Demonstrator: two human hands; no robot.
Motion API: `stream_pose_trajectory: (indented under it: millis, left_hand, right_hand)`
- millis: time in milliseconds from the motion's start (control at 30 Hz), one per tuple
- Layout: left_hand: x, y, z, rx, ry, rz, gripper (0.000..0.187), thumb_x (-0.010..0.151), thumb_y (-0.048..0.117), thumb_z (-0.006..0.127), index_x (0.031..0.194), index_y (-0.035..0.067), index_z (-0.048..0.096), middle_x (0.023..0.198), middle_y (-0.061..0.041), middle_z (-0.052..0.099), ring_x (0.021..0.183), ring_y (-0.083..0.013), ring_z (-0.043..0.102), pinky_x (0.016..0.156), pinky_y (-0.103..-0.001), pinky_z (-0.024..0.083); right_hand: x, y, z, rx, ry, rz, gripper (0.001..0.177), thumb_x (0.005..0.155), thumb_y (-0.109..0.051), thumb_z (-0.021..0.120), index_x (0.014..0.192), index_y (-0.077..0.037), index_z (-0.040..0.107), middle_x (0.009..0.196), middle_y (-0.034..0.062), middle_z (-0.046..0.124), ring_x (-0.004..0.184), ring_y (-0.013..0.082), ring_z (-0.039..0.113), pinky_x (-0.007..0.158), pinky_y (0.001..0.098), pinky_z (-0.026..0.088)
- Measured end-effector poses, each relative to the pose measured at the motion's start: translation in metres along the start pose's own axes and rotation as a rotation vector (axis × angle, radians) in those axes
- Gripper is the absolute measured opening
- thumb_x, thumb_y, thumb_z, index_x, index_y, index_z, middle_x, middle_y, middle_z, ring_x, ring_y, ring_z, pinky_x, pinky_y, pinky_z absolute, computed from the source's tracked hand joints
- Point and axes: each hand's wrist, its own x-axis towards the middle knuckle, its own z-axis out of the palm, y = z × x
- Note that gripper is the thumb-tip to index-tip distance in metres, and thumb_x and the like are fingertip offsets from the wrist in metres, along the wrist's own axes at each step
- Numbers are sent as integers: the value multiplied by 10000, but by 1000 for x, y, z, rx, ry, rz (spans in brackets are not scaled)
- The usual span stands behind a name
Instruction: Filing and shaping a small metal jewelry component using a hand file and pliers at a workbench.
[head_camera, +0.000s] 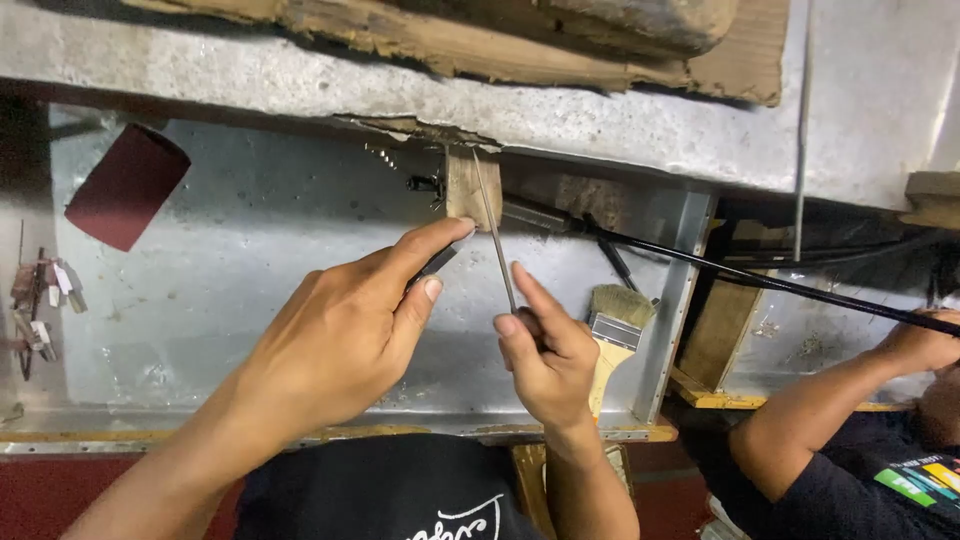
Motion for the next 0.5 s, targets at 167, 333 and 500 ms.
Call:
stream_pose_trajectory:
  millis: [167, 333, 500]
  left_hand:
    - [-1, -17, 23, -9, 154, 178, 485, 1030, 212, 458, 1515, 215, 434, 1270, -121, 690, 954, -361, 672, 738, -508, 553]
    - [0, -24, 34, 1, 245, 255, 462, 1047, 205, 455, 1508, 183, 432, 1480, -169, 606, 1288, -351, 635, 901, -501, 575]
    - [4, -42, 47, 435, 484, 390, 495, 1003, 176, 625, 1492, 192, 545, 881, -48, 489, 733, -276, 578, 584, -454, 551]
  right_hand:
    - [-19, 2, 5, 114, -83, -24, 471, 1116, -159, 428, 1551, -1, 337, 551, 86, 598, 419, 133, 522, 439, 240, 499]
    - [-37, 17, 13, 363, -159, -30, 470, 1138, -110, 397, 1582, -3, 286, 518, 86, 539, 386, 157, 486, 383, 278, 467]
    - [-21, 6, 7, 267, -29, -81, 435, 1044, -73, 609, 1455, 18, 500, 554, 58, 585, 429, 116, 519, 430, 229, 479]
